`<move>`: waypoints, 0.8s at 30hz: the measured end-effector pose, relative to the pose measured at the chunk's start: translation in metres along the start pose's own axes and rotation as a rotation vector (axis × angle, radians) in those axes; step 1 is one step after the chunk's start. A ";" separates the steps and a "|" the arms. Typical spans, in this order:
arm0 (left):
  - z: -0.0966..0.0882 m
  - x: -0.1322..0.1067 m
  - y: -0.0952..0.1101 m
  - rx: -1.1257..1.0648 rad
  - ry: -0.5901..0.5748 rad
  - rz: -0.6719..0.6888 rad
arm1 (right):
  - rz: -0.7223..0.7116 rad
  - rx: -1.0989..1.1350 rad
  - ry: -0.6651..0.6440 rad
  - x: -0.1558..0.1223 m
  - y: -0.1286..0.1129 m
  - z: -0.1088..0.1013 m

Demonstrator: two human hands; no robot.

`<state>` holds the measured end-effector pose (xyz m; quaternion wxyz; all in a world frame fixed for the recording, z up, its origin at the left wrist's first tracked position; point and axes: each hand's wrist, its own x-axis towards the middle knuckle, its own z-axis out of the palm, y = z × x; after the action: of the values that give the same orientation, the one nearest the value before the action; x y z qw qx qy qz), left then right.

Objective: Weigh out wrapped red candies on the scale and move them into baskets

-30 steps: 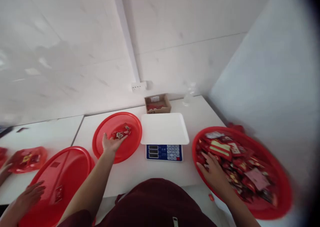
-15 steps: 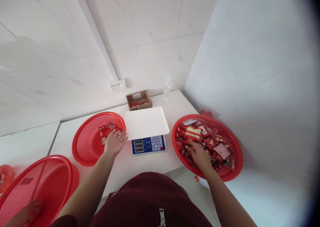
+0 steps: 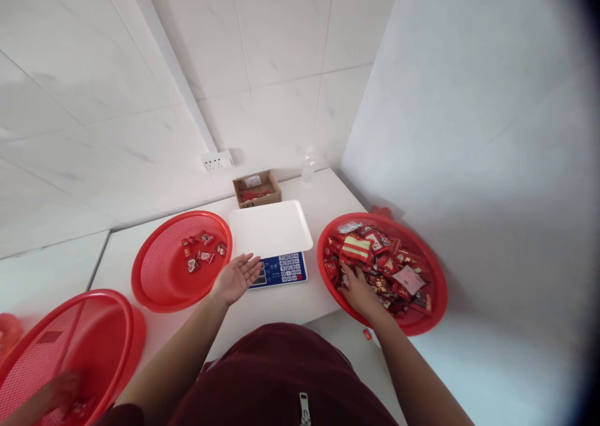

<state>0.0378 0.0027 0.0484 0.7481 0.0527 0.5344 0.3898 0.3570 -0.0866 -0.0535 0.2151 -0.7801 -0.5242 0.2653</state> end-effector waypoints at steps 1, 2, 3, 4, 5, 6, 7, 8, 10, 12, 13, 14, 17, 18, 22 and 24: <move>0.001 0.000 -0.003 0.009 -0.006 -0.010 | 0.026 -0.024 0.010 0.002 -0.002 0.006; 0.002 0.000 -0.005 0.017 -0.013 -0.019 | 0.043 -0.026 0.022 0.003 -0.004 0.009; 0.002 0.000 -0.007 0.025 -0.020 -0.026 | 0.046 -0.011 0.034 0.006 -0.004 0.009; 0.002 0.000 -0.009 0.032 -0.025 -0.031 | 0.040 0.012 0.044 0.008 -0.003 0.007; 0.002 0.000 -0.010 0.038 -0.026 -0.036 | 0.034 0.034 0.049 0.009 -0.001 0.003; 0.001 0.000 -0.011 0.044 -0.023 -0.038 | 0.031 0.053 0.051 0.011 0.002 -0.002; 0.000 0.000 -0.012 0.049 -0.019 -0.040 | 0.032 0.064 0.049 0.011 0.004 -0.008; -0.001 -0.001 -0.013 0.053 -0.012 -0.039 | 0.037 0.074 0.048 0.011 0.007 -0.014; -0.002 -0.001 -0.014 0.061 0.006 -0.040 | 0.058 0.115 0.068 0.008 0.011 -0.025; -0.001 -0.001 -0.015 0.082 0.018 -0.047 | 0.092 0.172 0.125 0.004 0.012 -0.033; -0.001 -0.002 -0.016 0.096 0.020 -0.053 | 0.112 0.198 0.162 0.002 0.011 -0.037; 0.000 -0.001 -0.017 0.108 0.020 -0.057 | 0.128 0.214 0.199 0.001 0.010 -0.040; 0.003 -0.001 -0.020 0.130 0.018 -0.064 | 0.145 0.211 0.232 0.002 0.008 -0.046; 0.004 0.000 -0.021 0.134 0.015 -0.070 | 0.136 0.206 0.184 0.005 0.007 -0.047; 0.010 0.001 -0.024 0.150 0.002 -0.094 | 0.025 0.128 -0.072 0.019 -0.005 -0.032; 0.012 0.001 -0.024 0.160 0.002 -0.097 | -0.014 0.044 -0.061 0.027 -0.014 -0.018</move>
<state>0.0604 -0.0095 0.0405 0.7590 0.0861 0.5663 0.3094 0.3670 -0.0570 -0.0362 0.2181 -0.7630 -0.5301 0.2989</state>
